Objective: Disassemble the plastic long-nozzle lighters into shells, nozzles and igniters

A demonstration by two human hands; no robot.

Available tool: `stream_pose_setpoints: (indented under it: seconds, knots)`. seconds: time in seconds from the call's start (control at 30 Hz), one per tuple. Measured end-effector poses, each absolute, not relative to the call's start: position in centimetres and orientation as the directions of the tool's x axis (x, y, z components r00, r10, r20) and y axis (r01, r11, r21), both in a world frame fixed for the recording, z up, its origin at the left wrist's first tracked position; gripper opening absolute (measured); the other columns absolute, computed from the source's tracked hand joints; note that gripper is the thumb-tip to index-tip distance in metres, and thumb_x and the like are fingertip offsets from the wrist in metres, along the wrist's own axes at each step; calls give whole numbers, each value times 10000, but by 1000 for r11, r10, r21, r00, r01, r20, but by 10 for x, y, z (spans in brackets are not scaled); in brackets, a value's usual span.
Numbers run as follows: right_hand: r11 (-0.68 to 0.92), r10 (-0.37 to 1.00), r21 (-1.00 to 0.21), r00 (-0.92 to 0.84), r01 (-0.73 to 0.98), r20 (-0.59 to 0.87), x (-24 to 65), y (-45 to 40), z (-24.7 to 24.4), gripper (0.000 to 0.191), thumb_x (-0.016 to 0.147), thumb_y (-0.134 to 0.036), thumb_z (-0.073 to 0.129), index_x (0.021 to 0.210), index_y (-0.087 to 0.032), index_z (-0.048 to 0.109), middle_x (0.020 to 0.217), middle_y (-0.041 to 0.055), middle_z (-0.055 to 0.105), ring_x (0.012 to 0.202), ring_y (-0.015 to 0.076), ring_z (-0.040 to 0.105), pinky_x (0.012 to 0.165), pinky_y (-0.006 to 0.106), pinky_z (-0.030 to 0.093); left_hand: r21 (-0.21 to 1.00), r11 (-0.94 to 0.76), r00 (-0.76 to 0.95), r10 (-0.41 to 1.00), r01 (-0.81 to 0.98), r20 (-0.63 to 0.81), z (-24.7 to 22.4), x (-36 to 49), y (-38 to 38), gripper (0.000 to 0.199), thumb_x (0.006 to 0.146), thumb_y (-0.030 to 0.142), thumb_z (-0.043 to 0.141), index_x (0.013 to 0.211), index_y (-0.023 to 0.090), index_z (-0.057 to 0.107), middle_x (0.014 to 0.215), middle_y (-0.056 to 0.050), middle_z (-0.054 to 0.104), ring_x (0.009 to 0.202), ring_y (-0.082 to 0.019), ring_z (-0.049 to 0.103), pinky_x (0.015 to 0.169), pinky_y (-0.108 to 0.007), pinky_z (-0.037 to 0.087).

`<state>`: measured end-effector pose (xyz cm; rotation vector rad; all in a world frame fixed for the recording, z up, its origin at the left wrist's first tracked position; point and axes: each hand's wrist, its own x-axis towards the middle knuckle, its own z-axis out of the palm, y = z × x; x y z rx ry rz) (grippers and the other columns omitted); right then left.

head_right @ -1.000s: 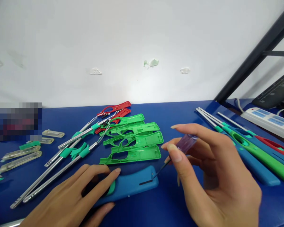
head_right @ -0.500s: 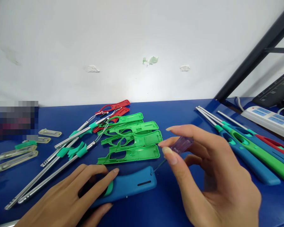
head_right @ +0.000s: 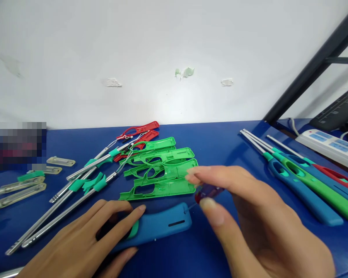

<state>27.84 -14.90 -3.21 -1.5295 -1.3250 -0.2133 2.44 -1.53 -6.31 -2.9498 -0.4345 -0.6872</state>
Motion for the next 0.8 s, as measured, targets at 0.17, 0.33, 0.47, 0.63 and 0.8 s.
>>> stream_pose_setpoints:
  seconds: [0.17, 0.33, 0.47, 0.63, 0.8]
  knots:
    - [245, 600, -413, 197, 877, 775, 298, -149, -35, 238, 835, -301, 882, 1033, -419, 823, 848, 19, 762, 720, 225, 732, 529, 309, 652, -15, -960, 862, 244, 280, 444, -65, 25, -14, 393, 1145, 312, 375, 1437, 203, 616, 1246, -67, 720, 1129, -238, 712, 1044, -382, 596]
    - [247, 626, -500, 257, 830, 737, 301, -154, -36, 491, 974, -207, 689, 1431, -384, 661, 1061, 18, 803, 825, 199, 802, 674, 271, 706, -15, -953, 865, 269, 304, 423, -62, 25, -16, 398, 1148, 321, 370, 1445, 216, 614, 1272, -65, 714, 1173, -252, 700, 1038, -398, 602]
    - [244, 619, -417, 190, 876, 762, 305, -156, -33, 313, 837, -272, 867, 1120, -379, 787, 988, 29, 773, 869, 221, 752, 615, 285, 675, -22, -958, 860, 247, 286, 447, -64, 25, -15, 391, 1141, 313, 382, 1430, 213, 625, 1248, -62, 720, 1130, -246, 711, 1024, -383, 601]
    - [135, 509, -588, 453, 798, 732, 297, -150, -48, 360, 828, -406, 863, 1178, -395, 780, 893, 38, 771, 714, 277, 748, 517, 406, 631, -42, -958, 828, 222, 283, 516, -69, 27, -13, 401, 1148, 316, 338, 1405, 209, 627, 1210, -55, 721, 1087, -241, 715, 985, -373, 609]
    - [160, 457, -613, 492, 774, 741, 282, -143, -49, 297, 779, -438, 885, 1057, -396, 788, 907, 52, 765, 827, 335, 768, 520, 440, 634, -27, -956, 860, 249, 291, 444, -65, 27, -14, 390, 1144, 306, 366, 1432, 205, 609, 1250, -61, 712, 1132, -255, 704, 1013, -394, 598]
